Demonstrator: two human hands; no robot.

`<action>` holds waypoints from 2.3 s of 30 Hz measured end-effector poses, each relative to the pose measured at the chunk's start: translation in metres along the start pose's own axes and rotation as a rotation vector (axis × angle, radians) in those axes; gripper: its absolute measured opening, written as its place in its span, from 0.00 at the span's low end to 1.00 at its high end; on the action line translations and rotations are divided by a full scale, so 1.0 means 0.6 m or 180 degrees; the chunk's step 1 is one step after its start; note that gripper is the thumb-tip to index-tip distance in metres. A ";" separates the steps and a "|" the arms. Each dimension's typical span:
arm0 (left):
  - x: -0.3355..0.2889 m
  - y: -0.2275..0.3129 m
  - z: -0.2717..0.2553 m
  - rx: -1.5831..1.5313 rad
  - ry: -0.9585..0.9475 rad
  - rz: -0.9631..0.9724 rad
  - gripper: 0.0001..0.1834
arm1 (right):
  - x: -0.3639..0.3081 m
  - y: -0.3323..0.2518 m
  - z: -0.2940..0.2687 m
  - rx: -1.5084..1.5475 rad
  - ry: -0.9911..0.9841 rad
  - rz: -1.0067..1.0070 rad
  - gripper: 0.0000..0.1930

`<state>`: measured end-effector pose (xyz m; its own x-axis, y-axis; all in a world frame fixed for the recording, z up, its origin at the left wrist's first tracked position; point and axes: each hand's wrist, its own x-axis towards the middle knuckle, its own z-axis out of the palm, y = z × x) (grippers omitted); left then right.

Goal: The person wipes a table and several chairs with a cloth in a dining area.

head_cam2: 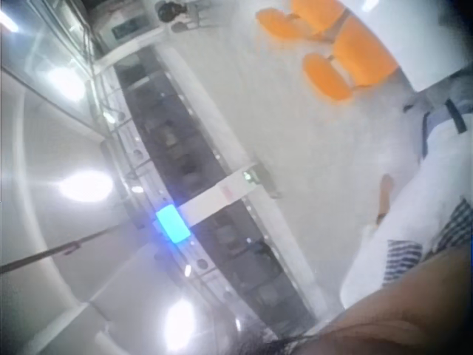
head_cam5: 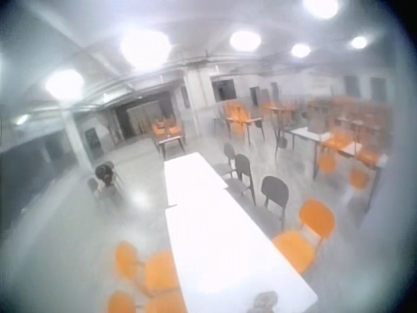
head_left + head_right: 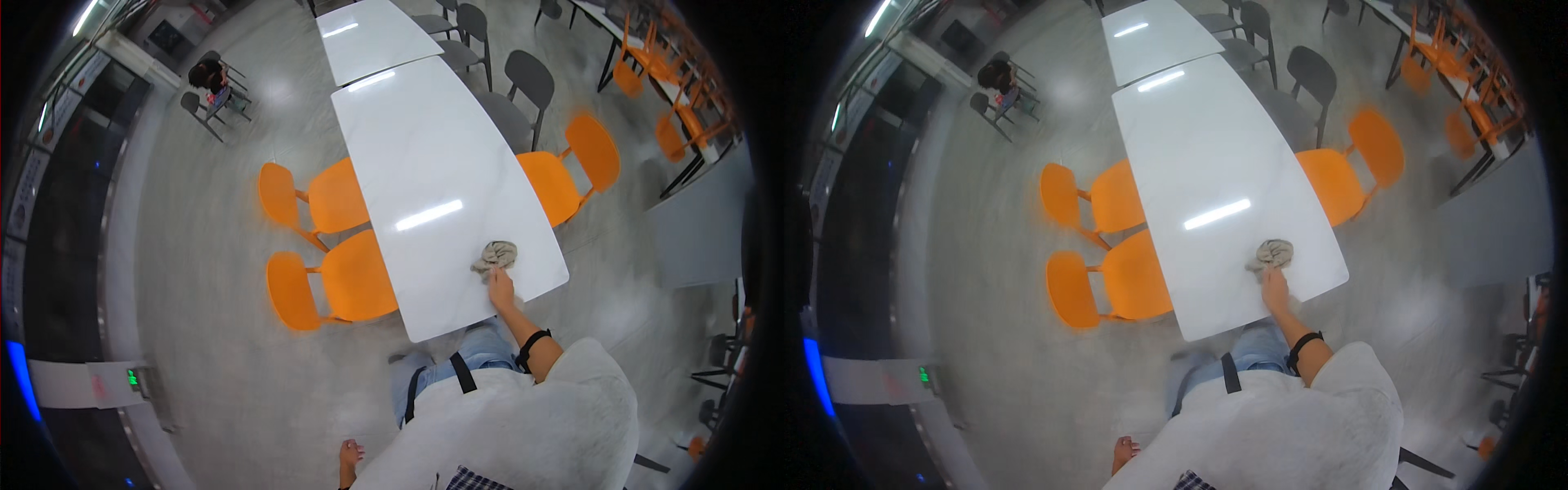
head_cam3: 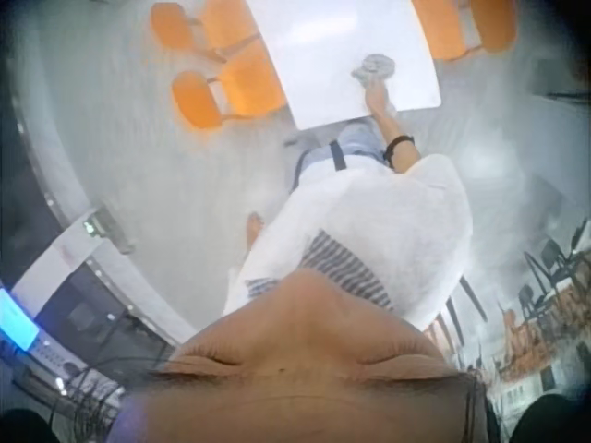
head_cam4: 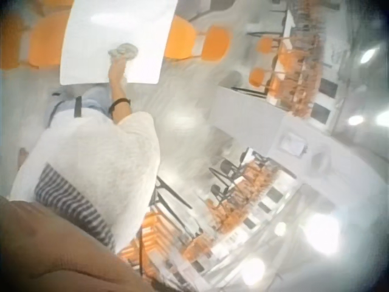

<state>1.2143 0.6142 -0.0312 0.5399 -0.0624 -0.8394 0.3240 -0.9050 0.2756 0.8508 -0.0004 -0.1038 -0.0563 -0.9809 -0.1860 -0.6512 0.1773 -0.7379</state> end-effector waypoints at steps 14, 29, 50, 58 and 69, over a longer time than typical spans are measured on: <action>0.151 -0.156 -0.130 -0.0744 -0.0574 0.0341 0.17 | 0.091 -0.398 -0.181 0.3372 0.0425 0.0086 0.24; 0.359 0.004 -0.521 -0.0888 -0.0140 0.0643 0.14 | -0.082 -0.275 0.132 0.2719 0.2096 0.1352 0.26; 0.860 0.567 -1.020 -0.0173 -0.1092 0.0473 0.16 | 0.024 -0.670 0.682 0.3187 0.1434 0.1986 0.16; 1.058 0.905 -1.112 0.0742 -0.1220 0.0856 0.14 | 0.194 -0.788 0.812 0.2492 0.2194 0.1603 0.15; 1.347 1.662 -1.165 0.1421 -0.0751 0.1151 0.11 | 0.275 -0.978 0.791 0.2605 0.3076 0.1813 0.15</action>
<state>2.5167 -0.0446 -0.1072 0.3520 -0.4430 -0.8245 -0.2311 -0.8948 0.3821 1.5829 -0.2285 -0.0092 -0.8759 -0.3644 -0.3163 0.2429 0.2334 -0.9416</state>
